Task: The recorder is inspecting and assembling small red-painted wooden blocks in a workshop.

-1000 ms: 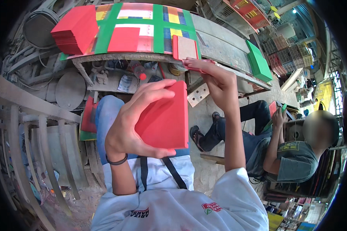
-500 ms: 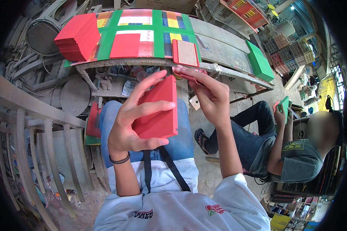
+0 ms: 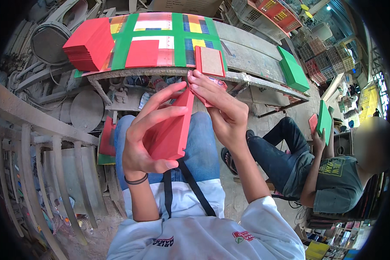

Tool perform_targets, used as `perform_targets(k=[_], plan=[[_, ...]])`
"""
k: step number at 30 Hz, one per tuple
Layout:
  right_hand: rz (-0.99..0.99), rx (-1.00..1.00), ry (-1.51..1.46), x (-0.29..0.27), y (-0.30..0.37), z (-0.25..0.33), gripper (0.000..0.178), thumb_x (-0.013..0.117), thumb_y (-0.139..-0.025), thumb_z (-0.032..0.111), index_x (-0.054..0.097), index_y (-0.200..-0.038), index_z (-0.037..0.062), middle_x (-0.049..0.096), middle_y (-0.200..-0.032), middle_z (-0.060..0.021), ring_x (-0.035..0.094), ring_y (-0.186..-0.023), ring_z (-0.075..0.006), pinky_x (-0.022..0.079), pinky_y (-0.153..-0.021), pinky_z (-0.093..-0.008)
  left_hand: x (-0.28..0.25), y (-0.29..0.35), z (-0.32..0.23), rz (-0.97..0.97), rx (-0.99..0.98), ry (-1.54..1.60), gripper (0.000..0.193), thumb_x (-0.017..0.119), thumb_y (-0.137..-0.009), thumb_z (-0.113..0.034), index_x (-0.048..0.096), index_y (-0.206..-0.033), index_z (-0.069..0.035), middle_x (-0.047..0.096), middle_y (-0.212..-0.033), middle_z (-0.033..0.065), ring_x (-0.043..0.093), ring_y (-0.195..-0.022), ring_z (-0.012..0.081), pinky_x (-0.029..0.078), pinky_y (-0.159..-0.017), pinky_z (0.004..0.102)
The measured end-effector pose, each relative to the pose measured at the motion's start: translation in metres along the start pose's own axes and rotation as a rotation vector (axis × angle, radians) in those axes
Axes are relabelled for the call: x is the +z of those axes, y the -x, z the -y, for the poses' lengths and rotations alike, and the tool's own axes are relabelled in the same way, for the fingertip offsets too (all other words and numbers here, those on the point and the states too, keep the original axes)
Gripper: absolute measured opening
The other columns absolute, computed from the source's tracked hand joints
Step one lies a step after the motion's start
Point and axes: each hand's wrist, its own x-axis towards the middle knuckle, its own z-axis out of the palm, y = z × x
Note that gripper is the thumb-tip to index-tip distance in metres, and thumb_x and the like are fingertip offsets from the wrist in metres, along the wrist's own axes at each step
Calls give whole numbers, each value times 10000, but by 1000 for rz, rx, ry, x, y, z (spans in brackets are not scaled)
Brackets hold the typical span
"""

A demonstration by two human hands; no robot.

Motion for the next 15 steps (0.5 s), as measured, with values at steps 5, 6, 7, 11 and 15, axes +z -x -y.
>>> perform_targets(k=[5, 6, 7, 11, 15], plan=[[35, -36, -19, 1, 0, 9, 426, 521, -715, -173, 665, -1083, -16, 640, -1165, -162, 548, -1199, -320, 432, -1017, -391, 7, 2, -2, -97, -113, 170, 844, 842, -570, -363, 491, -1236, 19, 396, -1387, 264, 422, -1287, 339, 330, -1065, 419], [51, -55, -26, 1, 1, 11, 421, 520, -714, -172, 667, -1076, -18, 644, -1153, -163, 547, -1198, -326, 433, -1016, -393, 7, 3, -1, -119, -112, 199, 868, 855, -562, -332, 457, -1249, 20, 394, -1387, 267, 408, -1301, 334, 313, -1083, 414], [59, -79, -20, 1, 1, 14, 406, 531, -704, -166, 668, -1060, -28, 650, -1132, -167, 558, -1183, -332, 446, -1002, -401, 7, 3, -1, -121, -113, 194, 868, 855, -562, -332, 457, -1249, 20, 394, -1387, 267, 408, -1301, 334, 313, -1083, 414], [115, -94, -44, 3, 3, 34, 376, 559, -683, -136, 675, -1026, -37, 659, -1103, -171, 583, -1149, -333, 474, -969, -400, 3, 4, 1, -146, -130, 198, 863, 862, -559, -314, 446, -1242, 10, 381, -1395, 282, 405, -1306, 334, 310, -1091, 423], [143, -168, -103, 2, 5, 47, 373, 567, -656, -107, 675, -1007, -38, 665, -1075, -170, 587, -1145, -330, 495, -937, -389, 1, 1, 2, -118, -115, 199, 834, 858, -570, -326, 464, -1221, 14, 381, -1393, 292, 405, -1305, 329, 314, -1087, 429]])
